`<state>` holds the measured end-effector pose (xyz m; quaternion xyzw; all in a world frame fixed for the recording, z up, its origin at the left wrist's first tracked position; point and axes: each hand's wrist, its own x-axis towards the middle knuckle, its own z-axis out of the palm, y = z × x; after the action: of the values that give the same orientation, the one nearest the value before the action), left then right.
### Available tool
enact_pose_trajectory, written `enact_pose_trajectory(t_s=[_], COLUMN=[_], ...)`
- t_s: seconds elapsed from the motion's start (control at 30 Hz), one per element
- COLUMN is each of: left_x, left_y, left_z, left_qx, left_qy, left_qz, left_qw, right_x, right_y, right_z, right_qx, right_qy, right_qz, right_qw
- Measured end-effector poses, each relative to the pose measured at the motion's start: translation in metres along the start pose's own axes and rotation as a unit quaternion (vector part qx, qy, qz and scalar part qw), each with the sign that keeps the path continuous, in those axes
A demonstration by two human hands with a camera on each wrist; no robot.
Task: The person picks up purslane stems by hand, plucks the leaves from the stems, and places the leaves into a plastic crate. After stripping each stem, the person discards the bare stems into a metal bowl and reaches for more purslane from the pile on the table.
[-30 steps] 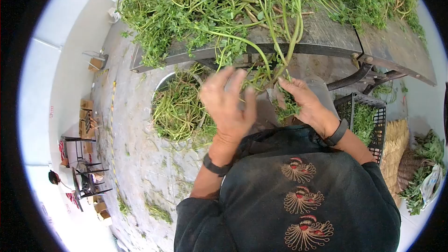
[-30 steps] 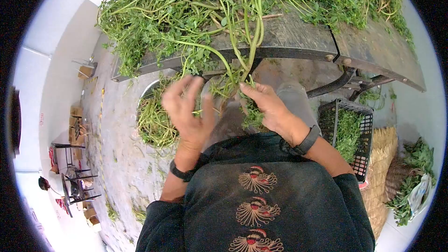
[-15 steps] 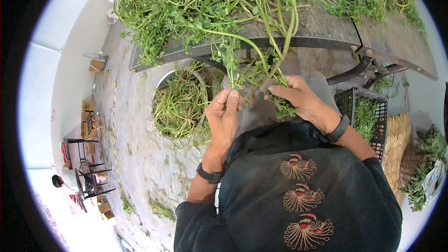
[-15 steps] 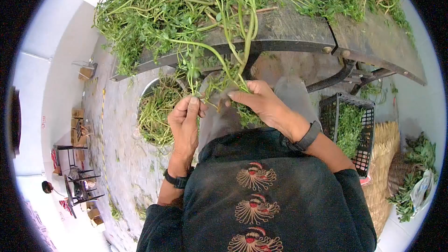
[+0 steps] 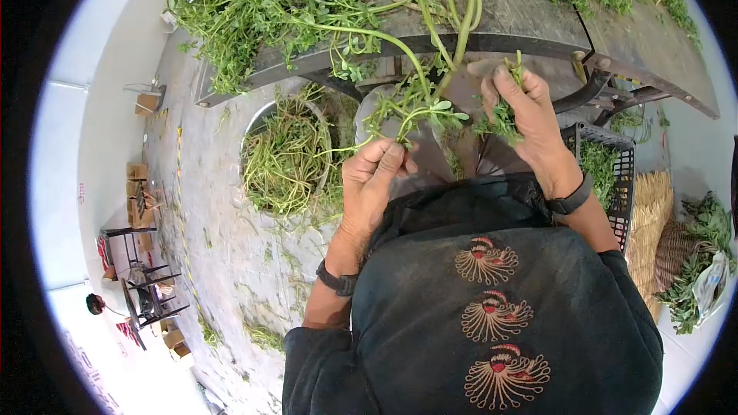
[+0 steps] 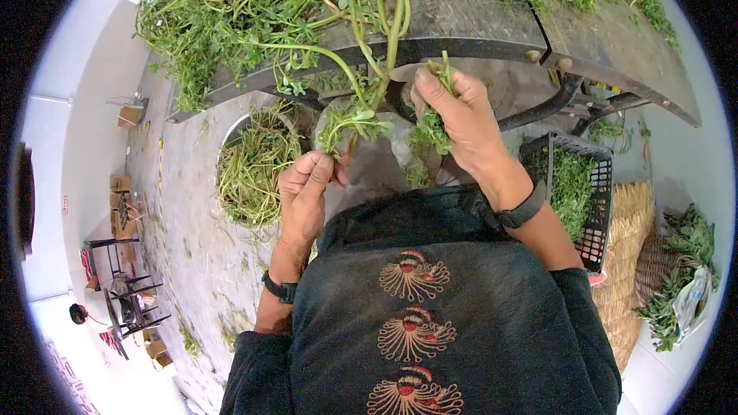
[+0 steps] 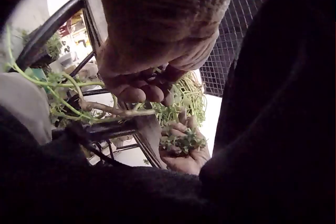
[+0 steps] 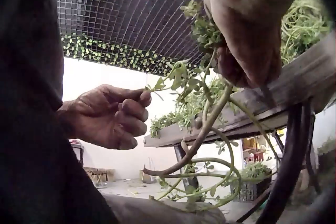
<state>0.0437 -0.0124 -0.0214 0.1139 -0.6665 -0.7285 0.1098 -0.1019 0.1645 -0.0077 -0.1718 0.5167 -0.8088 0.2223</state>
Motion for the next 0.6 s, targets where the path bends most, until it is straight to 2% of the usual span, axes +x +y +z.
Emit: enact_pose_trajectory(t_s=[0.03,0.07,0.13,0.17,0.2,0.27,0.3,0.4,0.47,0.53,0.6], left_x=[0.000,0.007,0.007,0.007,0.008,0.006,0.006,0.007,0.008,0.008,0.007], left_y=[0.000,-0.001,0.000,0.000,0.000,0.002,0.003,0.001,-0.005,0.001,0.005], left_z=[0.000,-0.001,0.000,0.000,0.001,0.001,0.000,-0.002,-0.004,0.001,0.004], left_qx=[-0.001,-0.002,-0.005,-0.008,-0.008,-0.010,-0.010,0.025,0.068,0.104,0.139], left_qy=[-0.003,-0.010,-0.021,-0.032,-0.032,-0.057,-0.056,-0.057,-0.074,-0.080,-0.086], left_qz=[-0.005,-0.004,-0.011,-0.015,-0.016,-0.035,-0.037,-0.046,-0.015,-0.020,-0.028], left_qw=[1.000,1.000,1.000,0.999,0.999,0.998,0.998,0.997,0.995,0.991,0.986], right_x=[0.000,0.005,0.004,-0.001,0.000,0.002,0.000,-0.003,-0.004,-0.005,-0.007], right_y=[-0.005,-0.003,-0.002,-0.006,-0.001,0.015,0.015,0.016,0.023,0.024,0.020], right_z=[-0.002,-0.002,0.007,0.013,0.013,0.012,0.020,0.023,0.024,0.027,0.031], right_qx=[-0.049,-0.052,-0.140,-0.145,-0.145,-0.253,-0.212,-0.268,-0.283,-0.297,-0.396], right_qy=[-0.050,-0.049,-0.115,-0.133,-0.132,-0.204,-0.212,-0.211,-0.206,-0.202,-0.179], right_qz=[-0.015,-0.021,-0.014,0.020,0.021,-0.024,-0.064,-0.047,-0.045,-0.042,-0.066], right_qw=[0.997,0.997,0.983,0.980,0.980,0.945,0.952,0.939,0.936,0.932,0.898])
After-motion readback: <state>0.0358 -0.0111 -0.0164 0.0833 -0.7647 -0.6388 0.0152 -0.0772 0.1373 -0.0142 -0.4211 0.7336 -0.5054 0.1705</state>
